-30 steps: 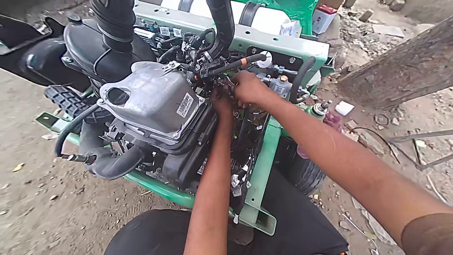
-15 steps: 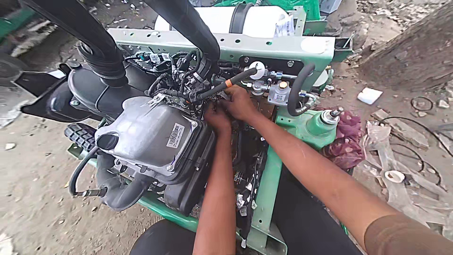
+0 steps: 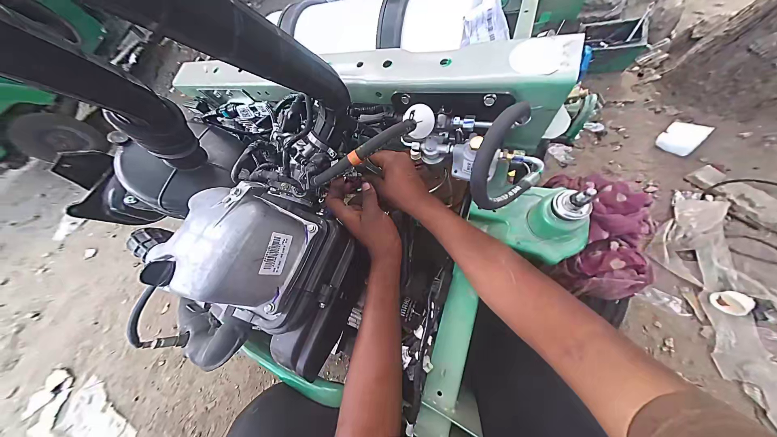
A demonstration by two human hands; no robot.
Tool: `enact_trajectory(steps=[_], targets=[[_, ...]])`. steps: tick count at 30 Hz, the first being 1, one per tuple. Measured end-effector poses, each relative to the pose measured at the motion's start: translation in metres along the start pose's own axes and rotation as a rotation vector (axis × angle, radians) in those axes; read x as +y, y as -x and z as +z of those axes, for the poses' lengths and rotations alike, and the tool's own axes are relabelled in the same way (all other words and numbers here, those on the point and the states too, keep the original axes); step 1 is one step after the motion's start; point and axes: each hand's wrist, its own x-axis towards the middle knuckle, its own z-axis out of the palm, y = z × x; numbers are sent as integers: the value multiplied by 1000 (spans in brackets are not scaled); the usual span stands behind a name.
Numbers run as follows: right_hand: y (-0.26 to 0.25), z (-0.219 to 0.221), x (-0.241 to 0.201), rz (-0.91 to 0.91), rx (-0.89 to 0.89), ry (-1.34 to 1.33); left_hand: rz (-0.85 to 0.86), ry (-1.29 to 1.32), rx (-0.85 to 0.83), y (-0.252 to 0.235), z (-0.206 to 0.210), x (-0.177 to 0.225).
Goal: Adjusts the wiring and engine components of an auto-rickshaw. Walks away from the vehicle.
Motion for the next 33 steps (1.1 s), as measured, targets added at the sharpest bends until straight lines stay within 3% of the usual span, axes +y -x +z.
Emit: enact_trajectory(steps=[11,20,33], targets=[[3,5,-1,-7,18,-17,-17,-68,-57,2,-6,-3],[4,0,-7,19,-1,3,16,-78,32,9,1,-4],[5,1,-6,18,9,0,-21,-40,22,6,-1,-3]])
